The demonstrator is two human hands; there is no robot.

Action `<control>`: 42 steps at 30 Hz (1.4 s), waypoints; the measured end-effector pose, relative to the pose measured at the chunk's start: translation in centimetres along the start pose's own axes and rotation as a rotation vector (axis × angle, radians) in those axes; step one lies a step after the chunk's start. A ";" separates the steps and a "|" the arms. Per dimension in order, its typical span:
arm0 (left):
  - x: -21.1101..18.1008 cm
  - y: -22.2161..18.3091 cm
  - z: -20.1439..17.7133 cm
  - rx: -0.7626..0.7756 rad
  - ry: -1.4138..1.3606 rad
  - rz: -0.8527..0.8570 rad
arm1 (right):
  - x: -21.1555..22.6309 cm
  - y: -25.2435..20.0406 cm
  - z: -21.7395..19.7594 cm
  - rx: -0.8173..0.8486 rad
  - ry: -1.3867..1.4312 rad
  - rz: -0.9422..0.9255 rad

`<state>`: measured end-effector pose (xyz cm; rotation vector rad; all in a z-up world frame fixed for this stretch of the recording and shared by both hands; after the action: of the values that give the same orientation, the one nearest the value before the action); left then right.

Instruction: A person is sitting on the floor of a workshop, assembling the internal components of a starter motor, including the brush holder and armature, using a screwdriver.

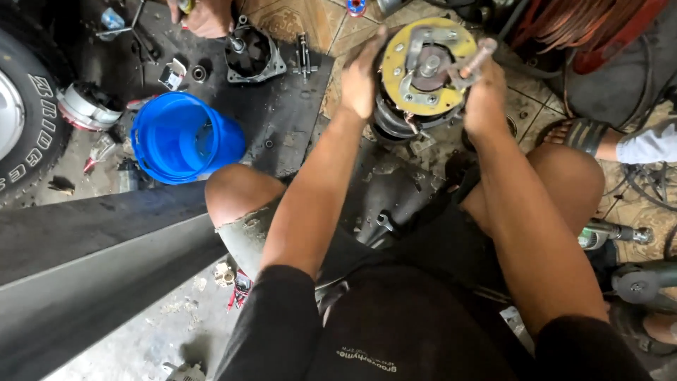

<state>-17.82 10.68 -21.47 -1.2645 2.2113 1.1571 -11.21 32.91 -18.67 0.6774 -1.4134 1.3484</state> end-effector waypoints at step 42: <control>18.5 -30.5 5.9 0.423 0.497 -1.366 | 6.3 -10.1 3.4 -0.076 -0.679 -0.642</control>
<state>-3.09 -3.17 -51.38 -2.3119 1.0872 -0.1592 -5.06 29.02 -8.67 1.4794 -1.5465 0.5645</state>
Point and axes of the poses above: each hand's wrist, its own y-axis towards the middle knuckle, its own z-axis out of the palm, x = y × z, the point moved 6 cm from there along y, towards the middle knuckle, and after that the axes turned 5 degrees about -y, right-handed, at the moved point
